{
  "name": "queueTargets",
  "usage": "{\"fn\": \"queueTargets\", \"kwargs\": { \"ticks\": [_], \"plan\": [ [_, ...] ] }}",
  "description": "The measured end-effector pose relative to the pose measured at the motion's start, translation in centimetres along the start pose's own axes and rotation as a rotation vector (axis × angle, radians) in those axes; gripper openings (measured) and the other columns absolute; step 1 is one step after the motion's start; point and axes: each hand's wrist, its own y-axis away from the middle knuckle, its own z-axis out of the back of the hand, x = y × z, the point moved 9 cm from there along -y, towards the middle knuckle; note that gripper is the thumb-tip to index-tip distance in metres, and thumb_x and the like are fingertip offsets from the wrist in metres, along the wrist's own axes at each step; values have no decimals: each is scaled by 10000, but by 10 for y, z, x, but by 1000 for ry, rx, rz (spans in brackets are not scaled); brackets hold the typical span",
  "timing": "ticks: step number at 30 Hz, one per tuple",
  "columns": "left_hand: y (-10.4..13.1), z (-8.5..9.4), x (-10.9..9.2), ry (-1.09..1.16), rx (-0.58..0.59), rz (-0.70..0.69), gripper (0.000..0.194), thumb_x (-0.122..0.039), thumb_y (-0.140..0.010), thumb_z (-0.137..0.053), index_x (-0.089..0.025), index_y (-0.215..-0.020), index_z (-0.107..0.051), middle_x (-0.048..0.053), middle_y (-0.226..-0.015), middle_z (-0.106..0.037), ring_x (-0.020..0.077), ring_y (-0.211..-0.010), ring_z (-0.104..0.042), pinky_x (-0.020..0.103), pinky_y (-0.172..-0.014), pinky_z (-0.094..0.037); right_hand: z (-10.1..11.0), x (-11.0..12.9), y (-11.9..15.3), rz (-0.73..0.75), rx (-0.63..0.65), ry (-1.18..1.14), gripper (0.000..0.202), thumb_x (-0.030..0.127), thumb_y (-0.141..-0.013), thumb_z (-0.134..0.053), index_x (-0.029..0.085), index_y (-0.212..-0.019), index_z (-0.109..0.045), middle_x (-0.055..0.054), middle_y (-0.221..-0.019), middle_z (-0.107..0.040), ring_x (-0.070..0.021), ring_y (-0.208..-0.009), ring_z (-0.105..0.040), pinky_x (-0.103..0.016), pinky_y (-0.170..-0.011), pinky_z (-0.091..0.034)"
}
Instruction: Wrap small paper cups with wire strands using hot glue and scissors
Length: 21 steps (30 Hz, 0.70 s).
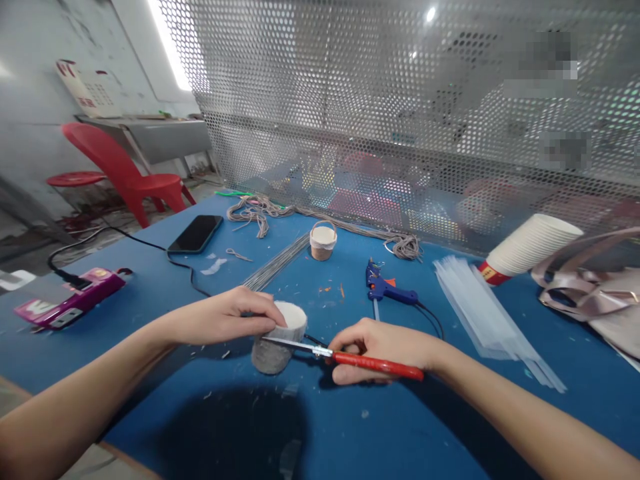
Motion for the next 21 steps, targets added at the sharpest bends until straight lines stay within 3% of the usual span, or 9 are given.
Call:
{"fn": "queueTargets", "kwargs": {
  "ticks": [4,6,8,11,13,16,19,21],
  "plan": [
    [-1,11,10,69,-97,53,235,-278,-844,-533,-195,-881,-749,26,-836,-739,159,-739,-634,225,-696,-469,-2,3,4,1,-44,201,429,428,-679,-763,147,-991,-678,56,-596,-521,-80,-531,-437,-193,-508,-355],
    [0,19,19,108,-180,103,247,-324,-839,-536,-194,-847,-746,19,-821,-735,163,-734,-627,228,-679,-462,0,5,7,37,-125,270,445,423,-684,-762,165,-1034,-667,51,-599,-553,-101,-555,-477,-202,-534,-387],
    [0,24,26,132,-251,157,284,-368,-838,-526,-183,-801,-739,13,-774,-720,163,-708,-610,228,-651,-450,11,10,10,117,-313,342,441,425,-731,-725,174,-1084,-643,29,-646,-602,-121,-595,-520,-213,-574,-429],
    [1,29,30,126,-320,196,291,-396,-816,-544,-177,-762,-727,9,-730,-698,167,-692,-590,237,-637,-441,27,17,19,284,-619,529,430,400,-832,-628,150,-1177,-581,-74,-889,-682,-163,-727,-606,-262,-682,-491],
    [2,32,30,114,-356,195,261,-391,-792,-572,-181,-755,-723,12,-739,-698,173,-707,-590,244,-650,-445,21,19,18,379,-642,704,388,362,-861,-590,139,-1178,-577,-119,-959,-683,-194,-802,-638,-293,-714,-506],
    [4,36,30,101,-402,215,250,-386,-784,-578,-186,-741,-722,14,-739,-699,174,-709,-594,246,-655,-447,16,17,16,452,-657,843,369,343,-871,-565,129,-1172,-575,-113,-901,-684,-211,-812,-655,-292,-674,-516],
    [5,37,30,100,-419,241,262,-403,-779,-577,-191,-741,-727,20,-752,-707,180,-722,-602,252,-671,-452,19,18,18,444,-770,939,411,341,-888,-534,84,-1208,-538,-123,-876,-673,-220,-785,-657,-297,-630,-511],
    [6,39,31,105,-442,257,271,-417,-768,-579,-193,-731,-728,20,-760,-711,183,-729,-602,253,-681,-452,16,17,14,432,-748,1025,388,329,-897,-511,86,-1198,-543,-115,-845,-670,-202,-721,-650,-289,-605,-500]
  ]
}}
